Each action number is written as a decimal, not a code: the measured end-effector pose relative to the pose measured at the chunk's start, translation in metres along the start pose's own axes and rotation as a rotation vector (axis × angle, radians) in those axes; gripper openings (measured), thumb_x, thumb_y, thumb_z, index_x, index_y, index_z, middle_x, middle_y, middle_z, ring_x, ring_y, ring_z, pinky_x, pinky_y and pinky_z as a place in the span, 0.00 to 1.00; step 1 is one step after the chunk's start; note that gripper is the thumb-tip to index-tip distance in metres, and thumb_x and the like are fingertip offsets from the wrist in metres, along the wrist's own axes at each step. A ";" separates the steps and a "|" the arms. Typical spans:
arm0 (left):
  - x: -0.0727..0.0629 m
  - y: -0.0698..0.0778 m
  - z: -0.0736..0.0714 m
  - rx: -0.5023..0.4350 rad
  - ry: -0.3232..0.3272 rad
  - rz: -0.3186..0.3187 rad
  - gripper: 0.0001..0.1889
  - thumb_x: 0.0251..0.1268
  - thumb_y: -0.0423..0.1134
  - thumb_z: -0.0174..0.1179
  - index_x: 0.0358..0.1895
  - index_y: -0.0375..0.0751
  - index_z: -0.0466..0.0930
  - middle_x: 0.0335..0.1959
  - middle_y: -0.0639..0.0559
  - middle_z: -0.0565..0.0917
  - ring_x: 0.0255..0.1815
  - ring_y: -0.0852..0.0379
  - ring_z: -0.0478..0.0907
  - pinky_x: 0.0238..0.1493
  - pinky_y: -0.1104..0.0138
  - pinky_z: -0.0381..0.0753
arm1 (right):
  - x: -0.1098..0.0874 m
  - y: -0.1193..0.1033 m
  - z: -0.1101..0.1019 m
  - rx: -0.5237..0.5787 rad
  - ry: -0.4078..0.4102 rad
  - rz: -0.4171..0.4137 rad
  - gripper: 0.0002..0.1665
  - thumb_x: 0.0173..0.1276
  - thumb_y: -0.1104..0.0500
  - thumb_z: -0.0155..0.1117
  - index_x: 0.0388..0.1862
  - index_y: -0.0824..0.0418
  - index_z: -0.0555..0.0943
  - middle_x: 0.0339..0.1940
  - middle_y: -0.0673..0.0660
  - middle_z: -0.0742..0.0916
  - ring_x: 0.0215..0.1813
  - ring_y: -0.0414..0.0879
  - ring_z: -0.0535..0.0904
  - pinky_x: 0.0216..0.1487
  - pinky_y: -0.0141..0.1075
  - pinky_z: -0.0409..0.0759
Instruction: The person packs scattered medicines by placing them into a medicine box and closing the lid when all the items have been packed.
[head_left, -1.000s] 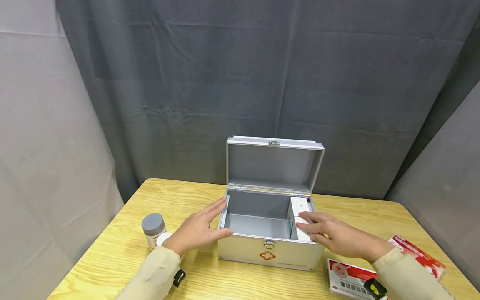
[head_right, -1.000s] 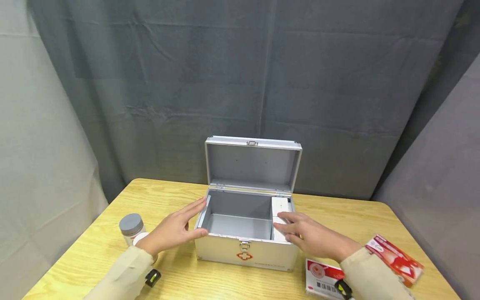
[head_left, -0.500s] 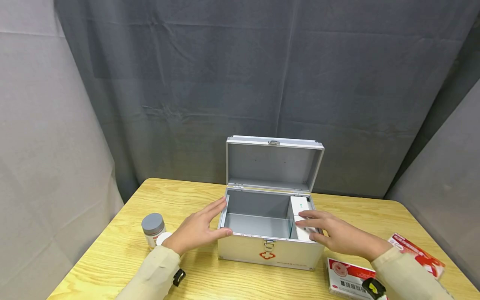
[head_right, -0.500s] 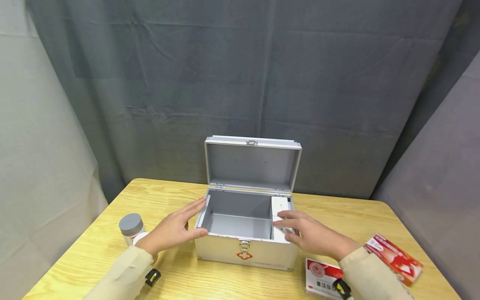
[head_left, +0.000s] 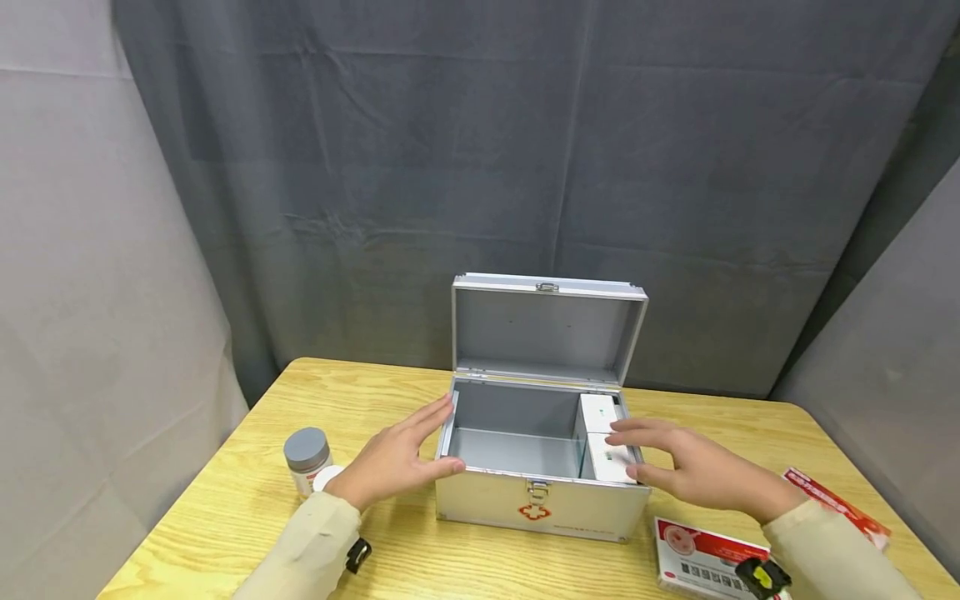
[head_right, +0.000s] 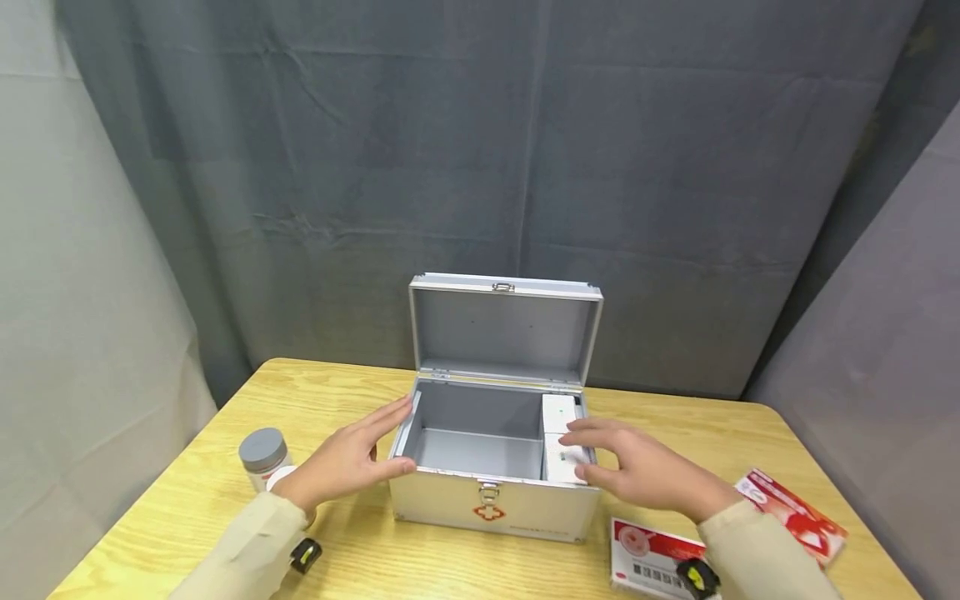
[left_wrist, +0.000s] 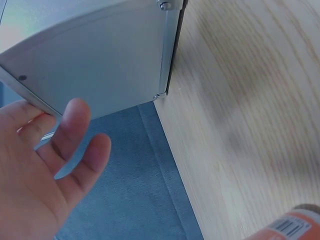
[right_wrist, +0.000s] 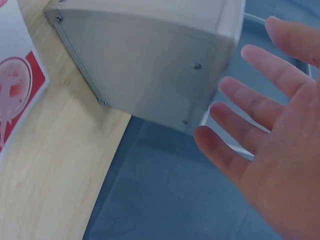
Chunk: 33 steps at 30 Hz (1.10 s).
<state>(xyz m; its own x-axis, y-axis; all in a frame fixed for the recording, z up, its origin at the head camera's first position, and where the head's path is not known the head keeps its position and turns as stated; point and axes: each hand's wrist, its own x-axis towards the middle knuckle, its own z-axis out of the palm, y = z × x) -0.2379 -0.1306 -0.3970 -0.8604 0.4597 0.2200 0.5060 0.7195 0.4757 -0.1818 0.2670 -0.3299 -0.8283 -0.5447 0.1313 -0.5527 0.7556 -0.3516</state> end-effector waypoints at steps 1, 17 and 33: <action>0.000 0.000 0.000 -0.002 0.003 -0.001 0.46 0.58 0.71 0.59 0.78 0.58 0.58 0.80 0.65 0.56 0.77 0.48 0.64 0.71 0.43 0.68 | -0.002 0.000 -0.002 -0.007 0.012 0.012 0.23 0.71 0.46 0.62 0.62 0.49 0.80 0.67 0.58 0.80 0.66 0.62 0.76 0.58 0.59 0.79; -0.001 0.001 -0.001 -0.003 0.004 0.009 0.46 0.58 0.71 0.59 0.78 0.57 0.58 0.80 0.65 0.56 0.77 0.48 0.64 0.70 0.44 0.70 | -0.025 0.016 -0.025 -0.071 0.118 0.081 0.22 0.73 0.50 0.61 0.64 0.46 0.78 0.65 0.54 0.82 0.64 0.34 0.75 0.53 0.36 0.82; 0.000 0.000 -0.002 0.012 -0.012 0.006 0.46 0.58 0.71 0.58 0.78 0.58 0.57 0.80 0.65 0.56 0.28 0.68 0.73 0.62 0.51 0.77 | -0.048 0.045 -0.030 -0.120 0.175 0.071 0.21 0.71 0.56 0.64 0.62 0.52 0.79 0.59 0.54 0.85 0.57 0.19 0.71 0.41 0.31 0.81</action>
<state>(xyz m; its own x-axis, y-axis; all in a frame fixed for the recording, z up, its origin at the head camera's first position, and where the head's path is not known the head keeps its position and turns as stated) -0.2375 -0.1316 -0.3949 -0.8565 0.4704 0.2125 0.5121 0.7229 0.4639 -0.1696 0.3385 -0.3239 -0.8629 -0.4253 0.2730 -0.4911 0.8332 -0.2542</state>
